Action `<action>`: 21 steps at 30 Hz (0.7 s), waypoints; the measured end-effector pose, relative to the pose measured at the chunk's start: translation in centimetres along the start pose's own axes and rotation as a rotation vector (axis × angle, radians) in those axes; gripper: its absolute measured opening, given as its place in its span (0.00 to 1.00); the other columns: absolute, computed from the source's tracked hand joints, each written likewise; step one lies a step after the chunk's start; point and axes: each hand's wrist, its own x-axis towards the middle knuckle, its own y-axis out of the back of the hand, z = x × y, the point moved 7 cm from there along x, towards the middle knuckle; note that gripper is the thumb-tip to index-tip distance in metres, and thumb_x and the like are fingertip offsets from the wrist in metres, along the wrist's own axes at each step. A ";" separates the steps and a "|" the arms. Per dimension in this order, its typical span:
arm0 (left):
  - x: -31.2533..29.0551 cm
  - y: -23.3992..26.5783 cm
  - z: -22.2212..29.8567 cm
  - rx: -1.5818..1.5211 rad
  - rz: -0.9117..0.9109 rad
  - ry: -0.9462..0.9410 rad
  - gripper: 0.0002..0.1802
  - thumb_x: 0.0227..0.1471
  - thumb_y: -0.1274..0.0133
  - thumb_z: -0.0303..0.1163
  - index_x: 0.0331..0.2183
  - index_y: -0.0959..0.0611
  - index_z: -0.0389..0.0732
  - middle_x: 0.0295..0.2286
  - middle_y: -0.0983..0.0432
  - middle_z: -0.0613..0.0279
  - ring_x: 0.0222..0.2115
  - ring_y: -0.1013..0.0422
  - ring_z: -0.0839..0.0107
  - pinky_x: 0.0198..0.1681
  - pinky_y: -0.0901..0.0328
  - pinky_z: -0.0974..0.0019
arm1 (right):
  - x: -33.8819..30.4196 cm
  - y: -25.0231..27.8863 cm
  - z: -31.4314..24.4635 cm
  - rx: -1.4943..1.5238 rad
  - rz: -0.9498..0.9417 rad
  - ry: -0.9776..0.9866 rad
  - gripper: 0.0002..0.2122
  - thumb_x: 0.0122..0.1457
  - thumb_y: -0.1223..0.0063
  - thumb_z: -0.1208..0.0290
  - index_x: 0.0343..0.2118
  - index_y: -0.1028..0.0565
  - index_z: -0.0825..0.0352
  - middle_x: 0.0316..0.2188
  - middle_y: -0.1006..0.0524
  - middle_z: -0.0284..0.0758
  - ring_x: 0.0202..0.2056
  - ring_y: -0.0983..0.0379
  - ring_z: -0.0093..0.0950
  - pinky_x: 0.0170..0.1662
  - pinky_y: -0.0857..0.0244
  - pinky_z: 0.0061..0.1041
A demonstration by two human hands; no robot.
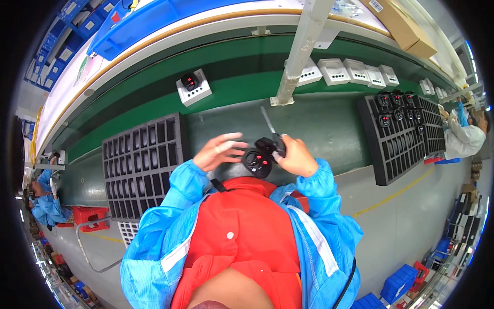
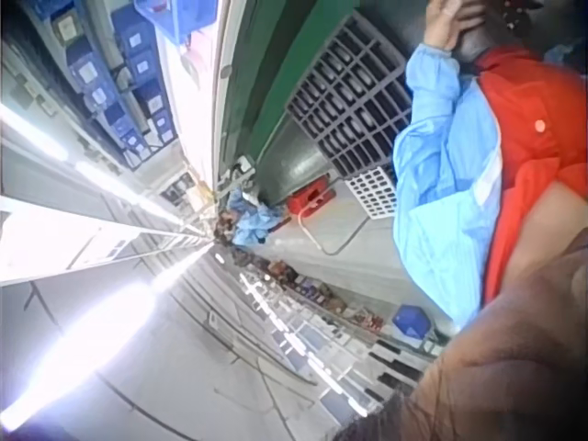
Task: Assembling handheld electronic controller components using an electric screwdriver on a factory production line.
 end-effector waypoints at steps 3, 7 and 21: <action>-0.6 7.4 0.3 0.072 0.343 -0.077 0.25 0.51 0.50 0.44 0.48 0.30 0.39 0.43 0.30 0.51 0.43 0.32 0.61 0.46 0.37 0.57 | -1.4 4.1 5.3 0.021 0.096 -0.180 0.11 0.41 0.45 0.74 0.27 0.32 0.73 0.19 0.28 0.46 0.25 0.30 0.46 0.30 0.37 0.36; -3.9 18.2 -2.6 0.040 0.831 -0.054 0.18 0.51 0.50 0.40 0.43 0.25 0.42 0.38 0.26 0.55 0.38 0.29 0.66 0.40 0.36 0.66 | -1.8 10.1 12.9 -0.031 0.288 -0.378 0.11 0.39 0.46 0.75 0.26 0.32 0.74 0.20 0.28 0.46 0.26 0.29 0.42 0.31 0.37 0.35; -4.8 14.8 -6.8 0.075 0.928 0.015 0.11 0.53 0.52 0.32 0.39 0.24 0.40 0.31 0.24 0.61 0.31 0.28 0.72 0.33 0.34 0.71 | 25.5 14.5 30.5 -0.210 0.508 -0.451 0.18 0.40 0.45 0.66 0.33 0.28 0.73 0.33 0.26 0.52 0.39 0.30 0.48 0.44 0.37 0.40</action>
